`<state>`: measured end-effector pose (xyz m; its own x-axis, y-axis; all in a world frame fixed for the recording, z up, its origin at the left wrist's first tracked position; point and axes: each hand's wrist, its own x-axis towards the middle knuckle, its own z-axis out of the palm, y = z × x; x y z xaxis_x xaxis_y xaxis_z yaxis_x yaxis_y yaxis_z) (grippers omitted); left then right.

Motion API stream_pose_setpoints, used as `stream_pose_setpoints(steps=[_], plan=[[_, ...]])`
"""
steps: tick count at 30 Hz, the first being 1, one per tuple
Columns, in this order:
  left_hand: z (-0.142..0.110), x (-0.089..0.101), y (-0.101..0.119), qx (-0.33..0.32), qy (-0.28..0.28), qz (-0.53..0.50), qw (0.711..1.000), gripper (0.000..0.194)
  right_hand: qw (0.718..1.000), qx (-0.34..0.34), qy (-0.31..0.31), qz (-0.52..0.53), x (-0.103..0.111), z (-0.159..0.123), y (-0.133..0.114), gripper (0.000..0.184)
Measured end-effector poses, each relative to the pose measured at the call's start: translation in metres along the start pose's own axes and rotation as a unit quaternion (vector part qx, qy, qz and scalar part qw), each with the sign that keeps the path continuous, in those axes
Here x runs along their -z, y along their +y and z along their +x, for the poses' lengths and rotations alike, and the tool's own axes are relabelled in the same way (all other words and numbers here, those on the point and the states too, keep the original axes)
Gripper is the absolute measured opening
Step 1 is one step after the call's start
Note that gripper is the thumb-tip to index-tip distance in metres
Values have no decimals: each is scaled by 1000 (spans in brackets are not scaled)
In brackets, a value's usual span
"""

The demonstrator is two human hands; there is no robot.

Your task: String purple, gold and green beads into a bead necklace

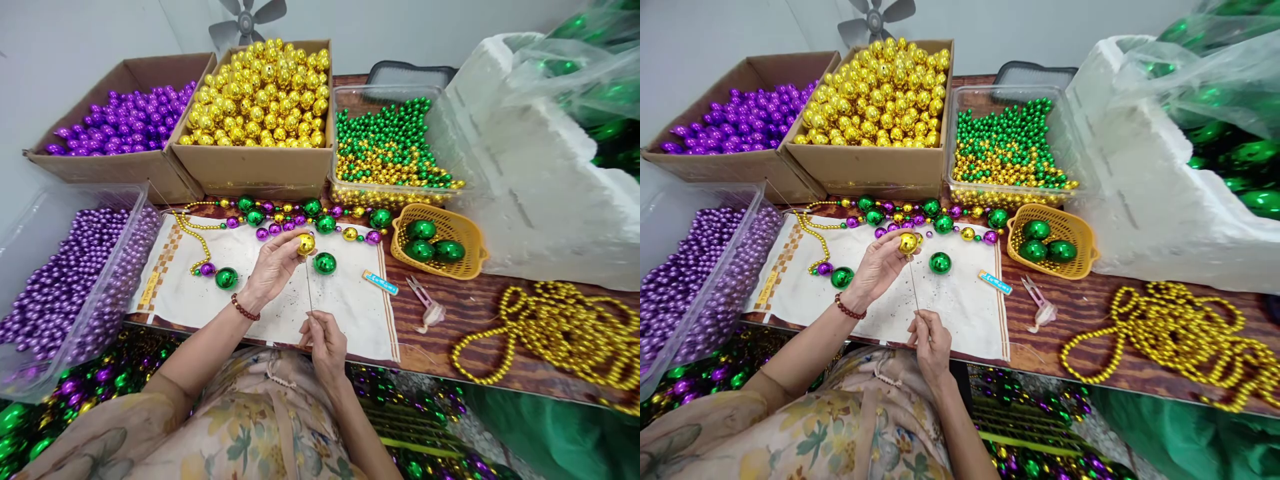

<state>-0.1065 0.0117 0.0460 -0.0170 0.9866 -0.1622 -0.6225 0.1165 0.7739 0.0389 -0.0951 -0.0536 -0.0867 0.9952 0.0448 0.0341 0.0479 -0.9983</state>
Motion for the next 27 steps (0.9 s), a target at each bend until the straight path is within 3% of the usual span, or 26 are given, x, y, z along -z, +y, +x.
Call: stream_pose_setpoints(steps=[9,18,27], plan=[[-16,-7,-11,-50,-4,36,998,28,998,33,39,21,-12,9,-2,16],[-25,-11,-4,-115,1,60,992,29,999,32,33,10,-10,8,-2,20],[-24,-7,-4,-122,14,75,990,27,999,41,-5,3,-13,8,-7,20]])
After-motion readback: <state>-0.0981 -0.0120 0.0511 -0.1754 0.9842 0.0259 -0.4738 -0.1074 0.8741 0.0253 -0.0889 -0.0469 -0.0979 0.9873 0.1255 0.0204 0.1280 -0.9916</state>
